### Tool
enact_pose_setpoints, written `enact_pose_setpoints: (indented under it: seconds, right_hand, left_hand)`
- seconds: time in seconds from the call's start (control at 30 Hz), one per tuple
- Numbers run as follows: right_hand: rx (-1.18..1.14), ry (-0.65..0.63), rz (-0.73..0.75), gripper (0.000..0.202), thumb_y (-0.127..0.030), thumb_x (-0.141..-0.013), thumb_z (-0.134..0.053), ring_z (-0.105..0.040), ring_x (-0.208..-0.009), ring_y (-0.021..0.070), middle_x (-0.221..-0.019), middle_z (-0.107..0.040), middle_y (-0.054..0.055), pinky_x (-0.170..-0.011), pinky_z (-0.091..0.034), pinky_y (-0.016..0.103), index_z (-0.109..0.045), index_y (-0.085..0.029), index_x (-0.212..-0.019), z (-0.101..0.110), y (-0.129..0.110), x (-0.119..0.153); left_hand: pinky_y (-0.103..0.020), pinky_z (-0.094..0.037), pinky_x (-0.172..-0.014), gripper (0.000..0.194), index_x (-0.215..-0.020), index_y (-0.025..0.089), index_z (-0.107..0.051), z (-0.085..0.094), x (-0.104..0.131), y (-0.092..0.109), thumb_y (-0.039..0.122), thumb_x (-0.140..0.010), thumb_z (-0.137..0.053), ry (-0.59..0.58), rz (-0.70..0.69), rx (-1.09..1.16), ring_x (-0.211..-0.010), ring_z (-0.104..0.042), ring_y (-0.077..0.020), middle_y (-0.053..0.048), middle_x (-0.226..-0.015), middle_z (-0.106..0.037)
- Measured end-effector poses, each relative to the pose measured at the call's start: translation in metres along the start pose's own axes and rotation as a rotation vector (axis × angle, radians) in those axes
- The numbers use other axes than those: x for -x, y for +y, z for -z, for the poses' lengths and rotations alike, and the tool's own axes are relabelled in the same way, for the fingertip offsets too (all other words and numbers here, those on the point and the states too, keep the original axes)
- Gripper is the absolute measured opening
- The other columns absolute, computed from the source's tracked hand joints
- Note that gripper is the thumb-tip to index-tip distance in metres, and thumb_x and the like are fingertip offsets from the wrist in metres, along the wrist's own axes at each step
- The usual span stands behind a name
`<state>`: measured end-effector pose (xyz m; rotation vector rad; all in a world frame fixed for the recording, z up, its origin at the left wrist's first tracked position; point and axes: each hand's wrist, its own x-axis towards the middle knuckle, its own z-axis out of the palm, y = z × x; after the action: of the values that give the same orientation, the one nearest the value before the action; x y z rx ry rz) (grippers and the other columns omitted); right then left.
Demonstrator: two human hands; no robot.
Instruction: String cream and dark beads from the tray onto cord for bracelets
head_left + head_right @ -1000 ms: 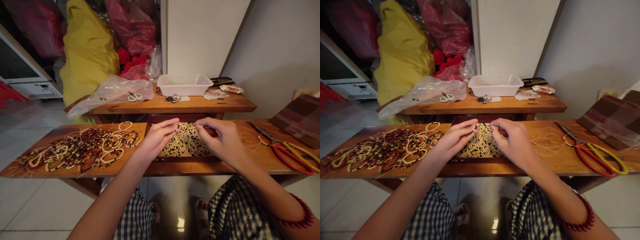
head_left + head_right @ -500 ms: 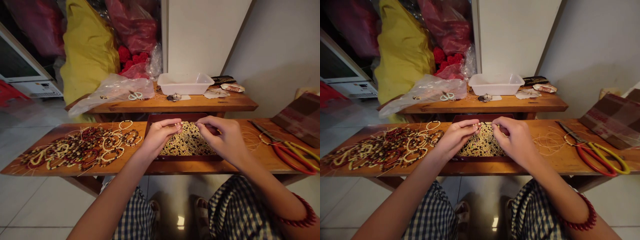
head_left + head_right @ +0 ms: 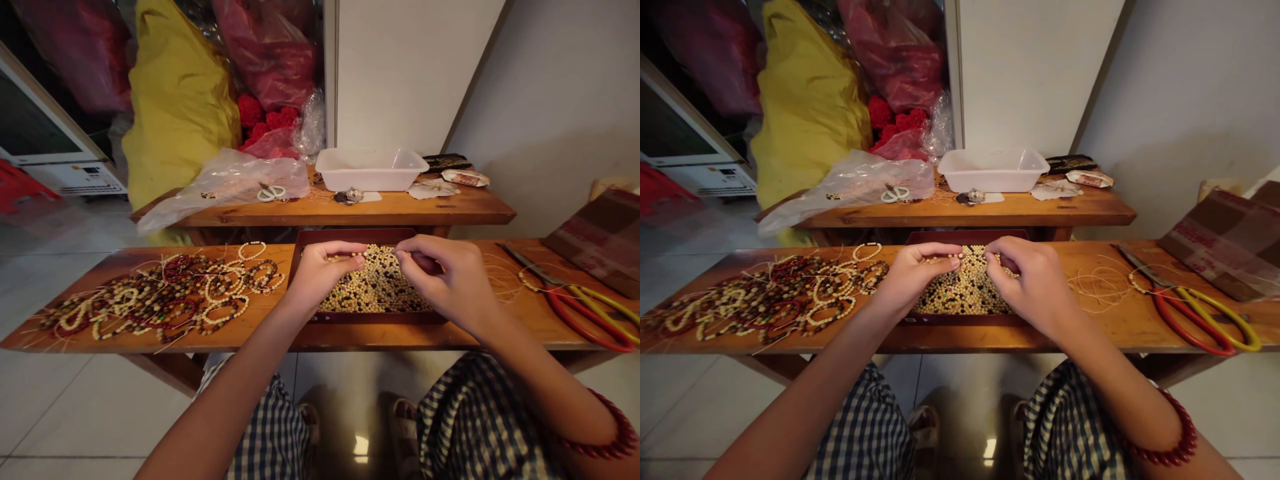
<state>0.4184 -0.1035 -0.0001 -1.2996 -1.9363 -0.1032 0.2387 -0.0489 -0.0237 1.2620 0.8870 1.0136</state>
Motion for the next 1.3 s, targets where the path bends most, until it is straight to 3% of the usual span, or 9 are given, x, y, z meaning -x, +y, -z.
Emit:
enact_pose_setpoints:
  seconds: [0.13,0.23,0.37,0.53,0.67,0.8,1.07,1.3]
  right_hand:
    - [-0.006,-0.061,0.006,0.013,-0.017,-0.081,-0.052,-0.045,-0.049,0.0090,-0.057,-0.057,-0.001,-0.051,-0.034,0.023,-0.064,-0.016,-0.076,-0.001,0.001,0.000]
    - [-0.064,-0.105,-0.086,0.013,-0.019,-0.082,-0.051,-0.046,-0.051,0.0094,-0.058,-0.058,-0.001,-0.052,-0.035,0.023,-0.063,-0.016,-0.077,-0.005,0.002,0.001]
    - [-0.190,-0.111,-0.253,0.014,-0.021,-0.082,-0.050,-0.051,-0.058,0.0115,-0.066,-0.061,0.001,-0.055,-0.037,0.024,-0.061,-0.016,-0.077,-0.011,0.006,0.000]
    - [-0.236,-0.070,-0.324,0.014,-0.023,-0.081,-0.051,-0.050,-0.059,0.0120,-0.067,-0.060,0.002,-0.056,-0.038,0.024,-0.061,-0.016,-0.075,-0.015,0.012,-0.001]
    - [-0.222,-0.105,-0.309,0.014,-0.022,-0.080,-0.050,-0.052,-0.061,0.0124,-0.068,-0.062,0.002,-0.058,-0.039,0.025,-0.061,-0.015,-0.075,-0.017,0.013,-0.002]
    - [-0.167,-0.140,-0.251,0.016,-0.022,-0.080,-0.049,-0.050,-0.056,0.0114,-0.062,-0.061,0.001,-0.054,-0.036,0.024,-0.062,-0.015,-0.076,-0.019,0.009,0.000]
    - [-0.132,-0.103,-0.236,0.016,-0.021,-0.080,-0.048,-0.051,-0.056,0.0115,-0.062,-0.062,0.002,-0.054,-0.036,0.024,-0.063,-0.015,-0.075,-0.020,0.006,-0.001]
    - [-0.130,-0.070,-0.235,0.016,-0.020,-0.080,-0.049,-0.049,-0.054,0.0107,-0.060,-0.060,0.001,-0.052,-0.035,0.023,-0.063,-0.014,-0.074,-0.019,0.007,-0.001]
  left_hand:
    - [-0.030,-0.048,-0.082,0.024,-0.087,0.014,-0.073,-0.002,0.002,0.002,0.019,-0.064,-0.075,-0.036,-0.027,-0.053,-0.079,-0.064,-0.0135,-0.007,-0.090,-0.073]
    - [-0.029,-0.048,-0.082,0.025,-0.089,0.013,-0.072,-0.003,0.002,0.001,0.016,-0.065,-0.074,-0.037,-0.003,-0.011,-0.075,-0.064,-0.0124,-0.007,-0.085,-0.073]
    - [-0.031,-0.047,-0.089,0.027,-0.094,0.011,-0.071,-0.004,0.000,-0.002,0.011,-0.066,-0.072,-0.008,0.066,0.164,-0.075,-0.065,-0.0119,-0.008,-0.084,-0.072]
    - [-0.029,-0.044,-0.098,0.024,-0.091,0.008,-0.070,-0.001,-0.005,-0.004,0.000,-0.069,-0.064,0.055,0.156,0.390,-0.089,-0.066,-0.0136,-0.012,-0.095,-0.071]
    - [-0.028,-0.044,-0.100,0.026,-0.090,0.007,-0.070,0.001,-0.008,-0.004,-0.005,-0.069,-0.061,0.122,0.192,0.442,-0.092,-0.066,-0.0145,-0.012,-0.099,-0.070]
    - [-0.029,-0.044,-0.101,0.026,-0.090,0.008,-0.070,0.002,-0.008,-0.004,-0.004,-0.068,-0.063,0.115,0.196,0.423,-0.097,-0.065,-0.0160,-0.013,-0.104,-0.069]
    - [-0.030,-0.048,-0.097,0.020,-0.084,0.008,-0.070,0.000,-0.006,-0.004,-0.004,-0.069,-0.063,0.106,0.187,0.448,-0.086,-0.067,-0.0149,-0.009,-0.088,-0.071]
    - [-0.027,-0.047,-0.097,0.020,-0.084,0.007,-0.070,-0.003,-0.007,-0.003,-0.004,-0.069,-0.064,0.147,0.217,0.482,-0.086,-0.066,-0.0130,-0.009,-0.088,-0.070]
